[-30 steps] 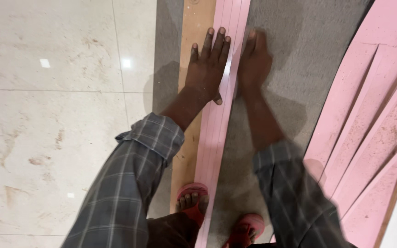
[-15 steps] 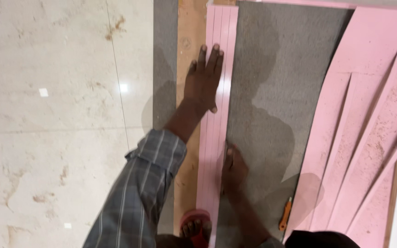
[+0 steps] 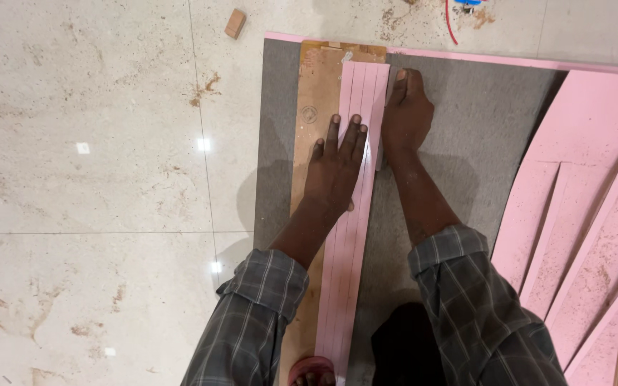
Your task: The person aligns a pink foam strip on a grey board and uses a utility knife to cut the strip into smaller pieces. The person repeatedly repositions the strip and cuts it along the length.
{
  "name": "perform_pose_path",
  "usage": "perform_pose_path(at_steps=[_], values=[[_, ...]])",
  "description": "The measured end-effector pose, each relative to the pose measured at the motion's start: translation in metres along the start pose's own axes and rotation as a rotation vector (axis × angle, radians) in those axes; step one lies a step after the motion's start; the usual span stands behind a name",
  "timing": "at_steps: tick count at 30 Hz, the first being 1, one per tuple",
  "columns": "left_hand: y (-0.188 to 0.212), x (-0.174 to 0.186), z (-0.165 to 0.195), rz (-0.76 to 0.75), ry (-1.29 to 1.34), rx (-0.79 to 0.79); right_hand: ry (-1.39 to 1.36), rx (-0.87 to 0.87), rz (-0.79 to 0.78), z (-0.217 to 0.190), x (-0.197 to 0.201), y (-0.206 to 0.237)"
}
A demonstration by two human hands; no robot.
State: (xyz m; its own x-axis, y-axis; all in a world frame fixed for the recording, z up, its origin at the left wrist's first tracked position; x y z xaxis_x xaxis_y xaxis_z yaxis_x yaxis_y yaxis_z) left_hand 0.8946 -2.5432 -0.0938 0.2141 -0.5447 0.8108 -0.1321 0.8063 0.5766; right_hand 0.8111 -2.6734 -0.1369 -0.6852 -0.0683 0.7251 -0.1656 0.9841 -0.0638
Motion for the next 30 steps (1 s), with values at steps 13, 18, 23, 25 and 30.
perform_pose_path(at_steps=[13, 18, 23, 25, 30], values=[[-0.048, 0.022, 0.002, 0.173, -0.03, 0.115, -0.017, 0.011, -0.154, 0.036, 0.056, 0.219], [-0.061, 0.02, 0.005, 0.223, -0.034, 0.113, 0.015, 0.071, -0.09, 0.039, 0.035, 0.159], [-0.057, 0.025, 0.001, 0.084, -0.052, 0.088, 0.031, 0.165, 0.041, 0.022, -0.026, -0.047], [-0.058, 0.031, -0.002, 0.048, -0.015, 0.075, -0.01, 0.139, 0.062, 0.02, -0.036, -0.082], [-0.055, 0.036, -0.002, 0.082, -0.008, 0.082, 0.016, 0.264, 0.065, 0.024, -0.009, -0.002]])
Point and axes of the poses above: each hand's wrist, its own y-axis away from the middle knuckle, its own x-axis out of the back of the hand, z = x × y, the point moved 3 cm from there along -y, towards the middle knuckle, and after that the axes turned 9 degrees about x, right-handed, at the moved point
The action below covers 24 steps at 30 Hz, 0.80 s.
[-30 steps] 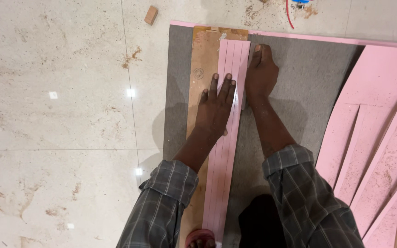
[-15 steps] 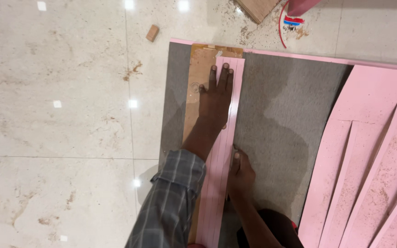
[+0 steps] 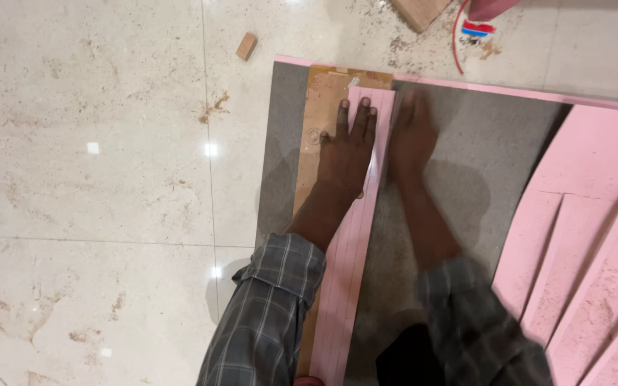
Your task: The person aligns a pink foam strip on a grey board and uses a utility knife to cut the strip into smaller pieces. The person repeatedly repositions the strip and cuts it along the length.
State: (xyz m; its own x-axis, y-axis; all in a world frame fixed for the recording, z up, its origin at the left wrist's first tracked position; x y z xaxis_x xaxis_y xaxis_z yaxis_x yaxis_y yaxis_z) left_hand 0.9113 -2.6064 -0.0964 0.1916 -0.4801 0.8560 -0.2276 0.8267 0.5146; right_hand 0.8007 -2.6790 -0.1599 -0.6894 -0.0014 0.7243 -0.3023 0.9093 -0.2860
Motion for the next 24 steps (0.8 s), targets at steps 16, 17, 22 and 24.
perform_pose_path(at_steps=[16, 17, 22, 24], values=[[-0.007, -0.007, 0.0, 0.048, -0.049, -0.012, -0.095, -0.096, -0.015, 0.029, -0.036, -0.072], [-0.007, -0.005, 0.0, 0.078, -0.057, -0.013, -0.106, -0.055, 0.019, 0.032, -0.034, -0.06], [-0.005, 0.002, 0.001, -0.063, -0.019, -0.012, -0.034, -0.356, -0.193, -0.024, 0.046, 0.11], [-0.005, 0.004, 0.001, -0.065, -0.024, -0.018, -0.055, -0.432, -0.364, -0.051, 0.076, 0.165]])
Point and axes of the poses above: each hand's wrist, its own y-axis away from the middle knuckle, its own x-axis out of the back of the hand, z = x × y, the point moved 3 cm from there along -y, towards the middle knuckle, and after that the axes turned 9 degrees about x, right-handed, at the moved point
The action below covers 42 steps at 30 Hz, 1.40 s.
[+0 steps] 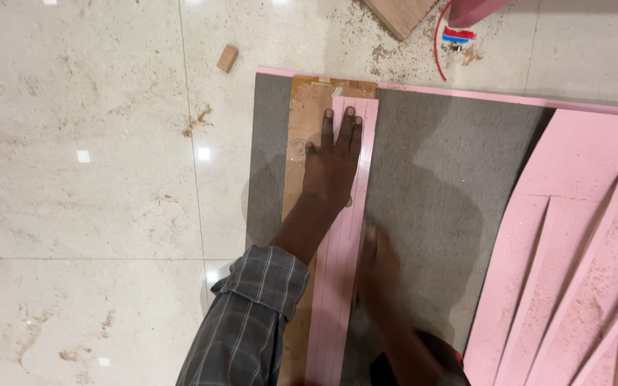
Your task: The person aligns a pink foam strip on a grey board and uses a utility knife to cut the strip into smaller pieces. The person repeatedly repositions the strip and cuts it along the length.
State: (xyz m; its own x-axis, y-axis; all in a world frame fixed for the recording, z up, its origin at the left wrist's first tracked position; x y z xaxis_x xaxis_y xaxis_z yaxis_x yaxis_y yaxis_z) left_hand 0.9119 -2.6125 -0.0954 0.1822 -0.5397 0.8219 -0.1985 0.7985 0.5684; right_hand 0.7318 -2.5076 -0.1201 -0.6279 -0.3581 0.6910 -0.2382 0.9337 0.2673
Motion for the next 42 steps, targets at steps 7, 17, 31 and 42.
perform_pose_path(at_steps=[7, 17, 31, 42], values=[[-0.001, -0.009, 0.0, 0.022, 0.0, -0.006, -0.077, 0.023, 0.225, -0.014, -0.011, -0.148], [0.002, 0.001, 0.003, -0.013, -0.006, 0.023, 0.007, 0.357, 0.296, -0.011, -0.003, -0.087], [-0.004, -0.004, 0.001, -0.008, -0.023, 0.011, -0.106, 0.287, 0.335, -0.046, -0.01, -0.298], [-0.006, -0.003, 0.002, -0.019, 0.042, 0.007, 0.093, -0.033, 0.082, 0.022, -0.007, 0.025]])
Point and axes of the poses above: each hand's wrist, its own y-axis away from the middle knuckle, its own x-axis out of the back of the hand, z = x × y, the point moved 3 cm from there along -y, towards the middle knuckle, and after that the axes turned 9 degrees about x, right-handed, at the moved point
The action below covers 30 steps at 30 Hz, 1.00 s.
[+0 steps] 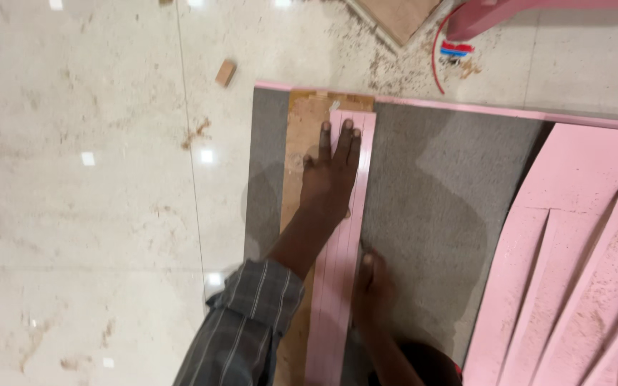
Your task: The person aligns a pink foam strip on a grey board and uses a utility knife to cut the strip into smaller pieces. The person repeatedly repositions the strip and cuts it along the length.
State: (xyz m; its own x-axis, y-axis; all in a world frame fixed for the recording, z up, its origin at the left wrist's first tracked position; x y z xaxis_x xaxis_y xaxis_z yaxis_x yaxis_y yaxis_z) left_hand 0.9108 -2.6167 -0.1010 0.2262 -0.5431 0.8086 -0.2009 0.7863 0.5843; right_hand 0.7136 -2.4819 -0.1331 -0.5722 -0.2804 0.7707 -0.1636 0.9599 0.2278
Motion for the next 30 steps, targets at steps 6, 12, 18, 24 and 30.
perform_pose_path(at_steps=[6, 12, 18, 24, 30], values=[[0.007, 0.001, 0.0, -0.025, -0.013, -0.018, -0.143, 0.249, 0.25, -0.059, -0.025, -0.267], [0.004, 0.006, 0.0, -0.025, -0.033, -0.005, -0.111, 0.189, 0.205, -0.037, -0.022, -0.198], [0.003, -0.001, 0.0, 0.009, -0.001, -0.01, -0.048, -0.091, -0.105, -0.036, 0.014, -0.041], [0.001, -0.007, 0.0, 0.081, -0.027, 0.0, -0.112, 0.133, 0.141, -0.032, -0.02, -0.163], [0.005, -0.002, 0.003, 0.004, -0.069, 0.017, -0.138, 0.113, 0.192, -0.057, -0.011, -0.196]])
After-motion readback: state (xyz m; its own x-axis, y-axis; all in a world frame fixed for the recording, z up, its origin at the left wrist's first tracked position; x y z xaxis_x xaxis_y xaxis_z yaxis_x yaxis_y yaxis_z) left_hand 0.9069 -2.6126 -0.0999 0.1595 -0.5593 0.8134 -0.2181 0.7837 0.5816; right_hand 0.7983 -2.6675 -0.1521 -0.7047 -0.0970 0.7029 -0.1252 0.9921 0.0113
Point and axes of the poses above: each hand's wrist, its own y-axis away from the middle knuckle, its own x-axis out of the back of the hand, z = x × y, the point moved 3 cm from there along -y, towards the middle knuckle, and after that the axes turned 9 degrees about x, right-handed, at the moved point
